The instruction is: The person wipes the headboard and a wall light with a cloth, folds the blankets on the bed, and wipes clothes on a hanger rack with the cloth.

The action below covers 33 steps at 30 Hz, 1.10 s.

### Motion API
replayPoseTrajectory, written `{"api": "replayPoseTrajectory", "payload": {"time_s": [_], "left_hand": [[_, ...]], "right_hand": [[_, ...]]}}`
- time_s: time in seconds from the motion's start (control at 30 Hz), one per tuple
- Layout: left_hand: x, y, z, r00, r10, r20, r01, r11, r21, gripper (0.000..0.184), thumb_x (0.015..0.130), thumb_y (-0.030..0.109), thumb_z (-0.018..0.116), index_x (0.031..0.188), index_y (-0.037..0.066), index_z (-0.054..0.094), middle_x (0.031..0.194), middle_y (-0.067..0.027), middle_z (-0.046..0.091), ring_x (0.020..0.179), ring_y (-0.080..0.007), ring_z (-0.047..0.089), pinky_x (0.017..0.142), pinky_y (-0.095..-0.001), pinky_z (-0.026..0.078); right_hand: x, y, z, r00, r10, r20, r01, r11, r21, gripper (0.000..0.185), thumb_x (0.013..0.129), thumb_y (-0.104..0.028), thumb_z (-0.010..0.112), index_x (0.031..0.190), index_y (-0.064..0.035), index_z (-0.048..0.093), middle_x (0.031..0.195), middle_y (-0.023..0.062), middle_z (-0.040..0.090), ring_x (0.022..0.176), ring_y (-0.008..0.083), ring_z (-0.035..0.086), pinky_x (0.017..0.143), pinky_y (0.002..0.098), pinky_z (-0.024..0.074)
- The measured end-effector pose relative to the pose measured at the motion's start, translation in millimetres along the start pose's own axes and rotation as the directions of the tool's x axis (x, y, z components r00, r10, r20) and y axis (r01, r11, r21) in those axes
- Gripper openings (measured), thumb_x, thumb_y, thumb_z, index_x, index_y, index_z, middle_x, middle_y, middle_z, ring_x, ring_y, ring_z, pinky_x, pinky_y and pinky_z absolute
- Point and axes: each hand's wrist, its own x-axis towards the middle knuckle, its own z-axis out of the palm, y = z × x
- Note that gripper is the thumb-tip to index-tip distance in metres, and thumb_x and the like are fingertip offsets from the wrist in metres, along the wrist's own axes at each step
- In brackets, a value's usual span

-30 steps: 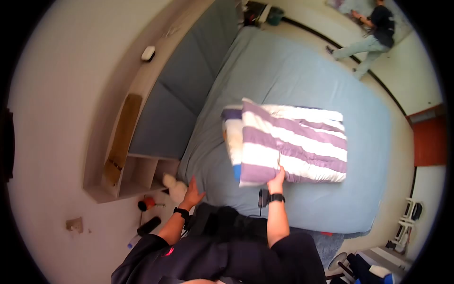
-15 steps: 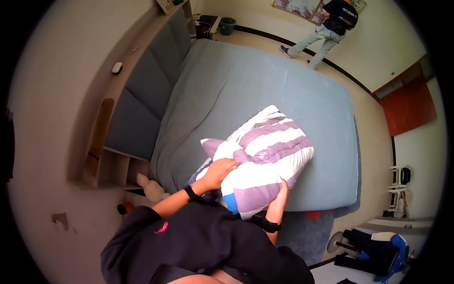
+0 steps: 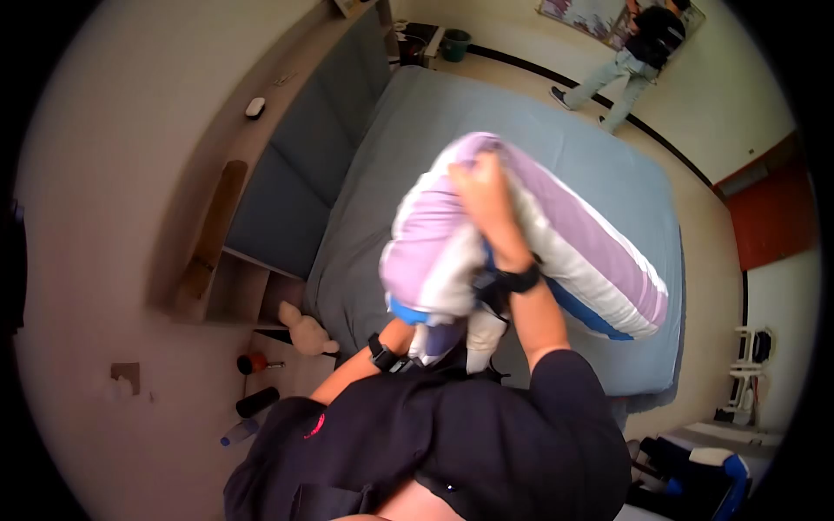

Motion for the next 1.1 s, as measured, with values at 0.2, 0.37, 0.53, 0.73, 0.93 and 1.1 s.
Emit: {"api": "replayPoseTrajectory", "payload": {"time_s": [0.2, 0.37, 0.53, 0.73, 0.93, 1.1], "left_hand": [[-81, -94, -176, 0.907, -0.337, -0.254, 0.065, 0.707, -0.704, 0.057, 0.084, 0.043, 0.049, 0.125, 0.003, 0.047, 0.119, -0.0128, 0.054, 0.110, -0.0274, 0.051, 0.095, -0.0353, 0.041], [-196, -149, -293, 0.647, -0.717, -0.258, 0.157, 0.457, -0.876, 0.022, 0.082, 0.034, 0.052, 0.071, 0.016, 0.051, 0.060, -0.0012, 0.051, 0.054, -0.0138, 0.051, 0.047, -0.0270, 0.044], [-223, -146, -340, 0.328, -0.837, -0.439, 0.483, 0.548, -0.684, 0.027, 0.081, 0.028, 0.053, 0.061, 0.013, 0.041, 0.047, 0.0000, 0.039, 0.040, -0.0165, 0.038, 0.039, -0.0291, 0.035], [-208, -119, -370, 0.063, -0.733, -0.677, 0.508, 0.607, -0.611, 0.056, 0.069, 0.017, 0.065, 0.119, 0.010, 0.042, 0.106, -0.0148, 0.051, 0.092, -0.0277, 0.055, 0.067, -0.0394, 0.048], [-168, -66, -370, 0.299, -0.602, -0.740, 0.864, 0.501, -0.059, 0.095, 0.058, 0.016, 0.073, 0.136, 0.016, 0.020, 0.129, -0.0126, 0.039, 0.110, -0.0299, 0.044, 0.086, -0.0477, 0.037], [-175, -111, -396, 0.294, -0.681, -0.671, 0.806, 0.554, -0.208, 0.059, 0.067, 0.016, 0.068, 0.121, 0.012, 0.043, 0.112, -0.0086, 0.051, 0.106, -0.0294, 0.049, 0.085, -0.0440, 0.040]], "right_hand": [[-20, 33, 264, 0.502, -0.378, 0.778, -0.009, 0.897, 0.441, 0.048, 0.080, -0.023, 0.056, 0.117, 0.0055, 0.045, 0.093, 0.0158, 0.059, 0.079, 0.0184, 0.055, 0.069, 0.0283, 0.0462], [-180, 114, 252, -0.211, -0.172, 0.962, 0.362, 0.901, 0.240, 0.056, 0.075, -0.021, 0.057, 0.128, -0.0087, 0.046, 0.137, 0.0190, 0.036, 0.124, 0.0327, 0.037, 0.104, 0.0391, 0.0283], [-237, 182, 164, 0.091, -0.295, 0.951, 0.717, 0.682, 0.143, 0.058, 0.068, -0.015, 0.063, 0.125, -0.0155, 0.051, 0.142, 0.0186, 0.027, 0.133, 0.0344, 0.023, 0.108, 0.0488, 0.0203], [-240, 207, 125, 0.356, 0.137, 0.924, 0.140, 0.970, -0.197, 0.083, 0.068, -0.020, 0.071, 0.139, -0.0277, 0.027, 0.147, 0.0197, 0.008, 0.133, 0.0400, 0.015, 0.105, 0.0475, 0.0259], [-253, 210, 111, 0.105, 0.649, 0.754, -0.791, 0.514, -0.332, 0.107, 0.073, -0.030, 0.073, 0.143, -0.0148, -0.007, 0.138, 0.0185, 0.030, 0.117, 0.0323, 0.043, 0.086, 0.0457, 0.0462], [-310, 246, 148, -0.035, 0.573, 0.819, -0.934, 0.273, -0.230, 0.103, 0.070, -0.024, 0.075, 0.142, -0.0196, 0.003, 0.134, 0.0128, 0.036, 0.110, 0.0278, 0.049, 0.071, 0.0404, 0.0524]]}}
